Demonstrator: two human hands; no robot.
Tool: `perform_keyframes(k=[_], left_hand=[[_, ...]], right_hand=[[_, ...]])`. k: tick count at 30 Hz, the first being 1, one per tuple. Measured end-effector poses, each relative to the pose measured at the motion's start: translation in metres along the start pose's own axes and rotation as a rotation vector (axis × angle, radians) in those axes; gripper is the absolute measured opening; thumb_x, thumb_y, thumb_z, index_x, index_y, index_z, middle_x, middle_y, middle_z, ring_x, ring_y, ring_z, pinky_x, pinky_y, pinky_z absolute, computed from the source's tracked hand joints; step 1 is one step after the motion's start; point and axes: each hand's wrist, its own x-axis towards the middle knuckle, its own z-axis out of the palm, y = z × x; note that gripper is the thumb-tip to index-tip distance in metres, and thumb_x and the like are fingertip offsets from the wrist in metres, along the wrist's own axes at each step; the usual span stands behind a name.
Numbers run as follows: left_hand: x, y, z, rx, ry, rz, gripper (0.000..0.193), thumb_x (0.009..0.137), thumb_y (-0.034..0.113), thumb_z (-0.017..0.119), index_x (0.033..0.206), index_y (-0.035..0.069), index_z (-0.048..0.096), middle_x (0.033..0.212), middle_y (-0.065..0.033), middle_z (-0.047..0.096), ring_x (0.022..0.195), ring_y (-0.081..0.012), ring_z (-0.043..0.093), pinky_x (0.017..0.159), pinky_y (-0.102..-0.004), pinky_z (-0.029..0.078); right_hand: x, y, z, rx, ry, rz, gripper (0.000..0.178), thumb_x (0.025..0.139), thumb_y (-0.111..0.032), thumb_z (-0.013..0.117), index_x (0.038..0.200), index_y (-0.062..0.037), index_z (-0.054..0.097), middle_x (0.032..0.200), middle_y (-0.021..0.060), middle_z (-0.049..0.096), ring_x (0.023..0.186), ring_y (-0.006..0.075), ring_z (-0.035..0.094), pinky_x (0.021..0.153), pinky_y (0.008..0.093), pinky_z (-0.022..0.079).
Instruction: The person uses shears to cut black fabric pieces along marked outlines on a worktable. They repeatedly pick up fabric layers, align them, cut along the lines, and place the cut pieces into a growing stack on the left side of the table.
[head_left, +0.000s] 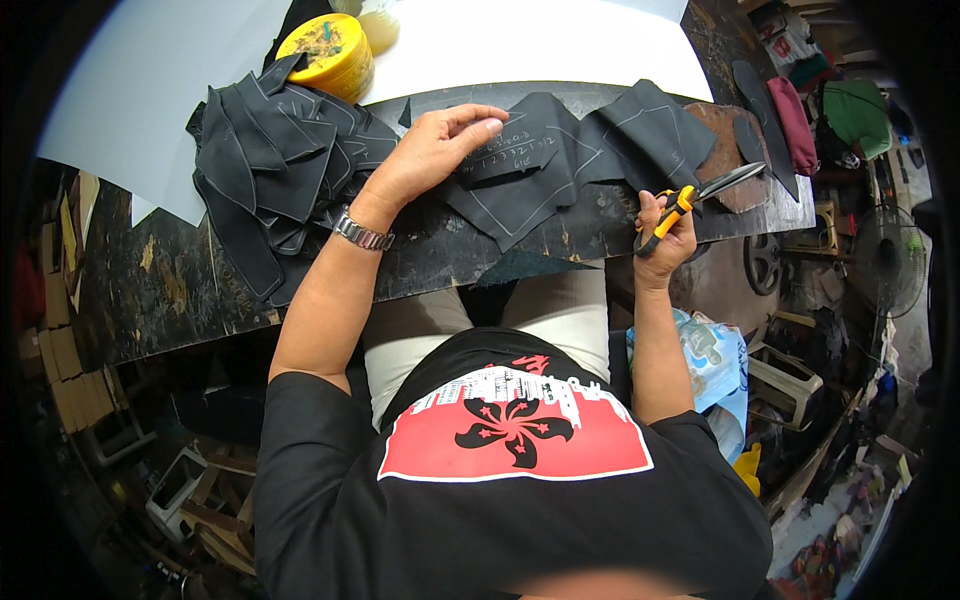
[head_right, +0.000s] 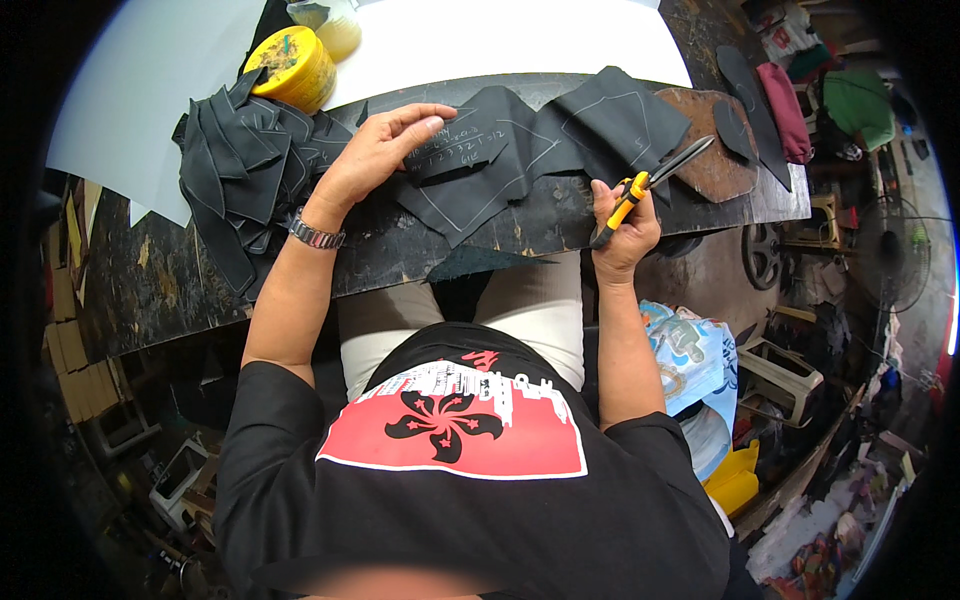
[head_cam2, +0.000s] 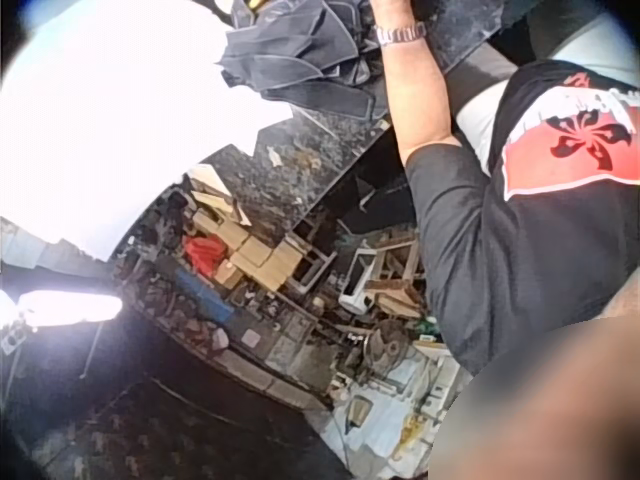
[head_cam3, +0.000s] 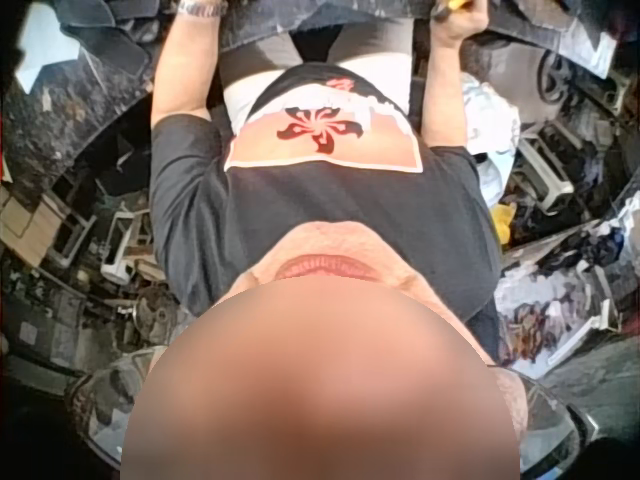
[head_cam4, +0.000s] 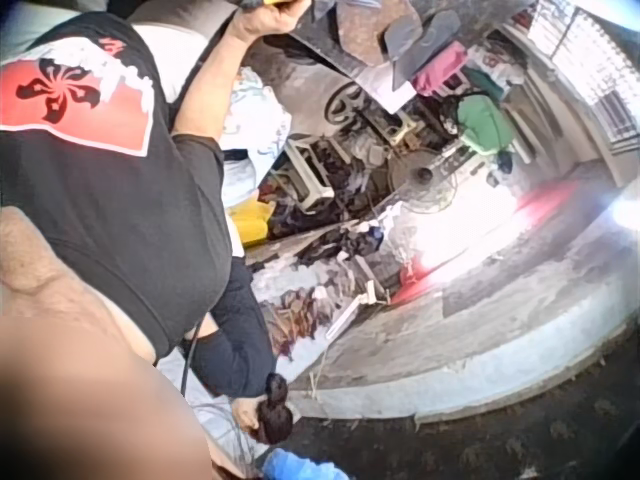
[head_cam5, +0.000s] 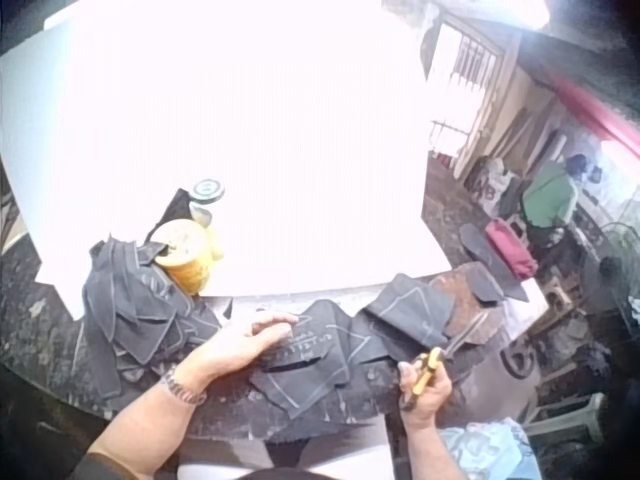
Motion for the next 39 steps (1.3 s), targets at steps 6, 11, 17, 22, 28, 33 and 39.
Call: perform_keyframes(k=[6, 11, 17, 22, 28, 33, 39], left_hand=[[0.001, -0.003, 0.000, -0.086, 0.015, -0.063, 0.045, 0.098, 0.044, 0.046, 0.117, 0.010, 0.066, 0.110, -0.0035, 0.068, 0.091, -0.0099, 0.060, 0.061, -0.0226, 0.048], [0.001, -0.002, -0.001, 0.005, 0.010, -0.056, 0.045, 0.098, 0.047, 0.046, 0.119, 0.013, 0.066, 0.112, -0.0028, 0.064, 0.099, -0.0118, 0.058, 0.068, -0.0241, 0.051], [0.002, -0.003, -0.001, 0.049, 0.005, -0.026, 0.035, 0.092, 0.034, 0.061, 0.118, 0.011, 0.066, 0.110, -0.0030, 0.066, 0.100, -0.0119, 0.058, 0.077, -0.0252, 0.050], [0.003, -0.009, 0.006, 0.104, 0.051, 0.088, 0.041, 0.079, 0.030, 0.076, 0.114, 0.010, 0.068, 0.105, -0.0091, 0.069, 0.098, -0.0210, 0.062, 0.087, -0.0318, 0.049], [0.000, 0.001, 0.014, 0.268, 0.129, 0.041, 0.035, 0.080, 0.022, 0.075, 0.111, 0.007, 0.068, 0.100, -0.0120, 0.070, 0.096, -0.0181, 0.064, 0.087, -0.0301, 0.049], [-0.003, 0.007, 0.018, 0.360, 0.178, 0.056, 0.035, 0.080, 0.028, 0.075, 0.108, 0.008, 0.069, 0.090, -0.0148, 0.071, 0.084, -0.0181, 0.066, 0.077, -0.0293, 0.051], [-0.002, 0.007, 0.022, 0.480, 0.267, 0.108, 0.038, 0.079, 0.034, 0.075, 0.107, 0.009, 0.069, 0.079, -0.0154, 0.069, 0.070, -0.0234, 0.066, 0.066, -0.0328, 0.051]], right_hand=[[0.000, 0.003, -0.001, 0.003, -0.006, -0.014, 0.015, 0.081, -0.005, 0.076, 0.083, -0.0066, 0.061, 0.074, -0.0014, 0.058, 0.058, 0.0049, 0.054, 0.053, 0.0172, 0.046], [0.001, 0.001, -0.001, -0.021, -0.012, -0.020, 0.016, 0.081, -0.006, 0.076, 0.083, -0.0072, 0.061, 0.074, -0.0022, 0.058, 0.058, 0.0047, 0.054, 0.054, 0.0172, 0.046], [0.001, -0.005, 0.002, -0.020, -0.011, 0.003, 0.017, 0.081, -0.006, 0.077, 0.082, -0.0067, 0.059, 0.073, -0.0035, 0.056, 0.060, 0.0037, 0.051, 0.057, 0.0168, 0.043], [0.000, -0.009, 0.004, -0.005, -0.001, 0.041, 0.023, 0.080, -0.006, 0.078, 0.078, -0.0052, 0.056, 0.071, -0.0057, 0.053, 0.064, 0.0024, 0.046, 0.063, 0.0160, 0.039], [0.000, -0.008, 0.004, -0.019, 0.003, 0.045, 0.021, 0.079, -0.005, 0.078, 0.080, -0.0053, 0.057, 0.072, -0.0058, 0.054, 0.065, 0.0023, 0.047, 0.064, 0.0161, 0.039], [0.000, -0.008, 0.005, 0.020, 0.012, 0.068, 0.021, 0.079, -0.004, 0.078, 0.080, -0.0053, 0.057, 0.072, -0.0062, 0.054, 0.065, 0.0021, 0.047, 0.064, 0.0161, 0.039], [0.001, -0.009, 0.006, -0.003, 0.008, 0.062, 0.021, 0.079, -0.004, 0.077, 0.080, -0.0053, 0.057, 0.071, -0.0063, 0.053, 0.065, 0.0022, 0.047, 0.064, 0.0161, 0.039]])
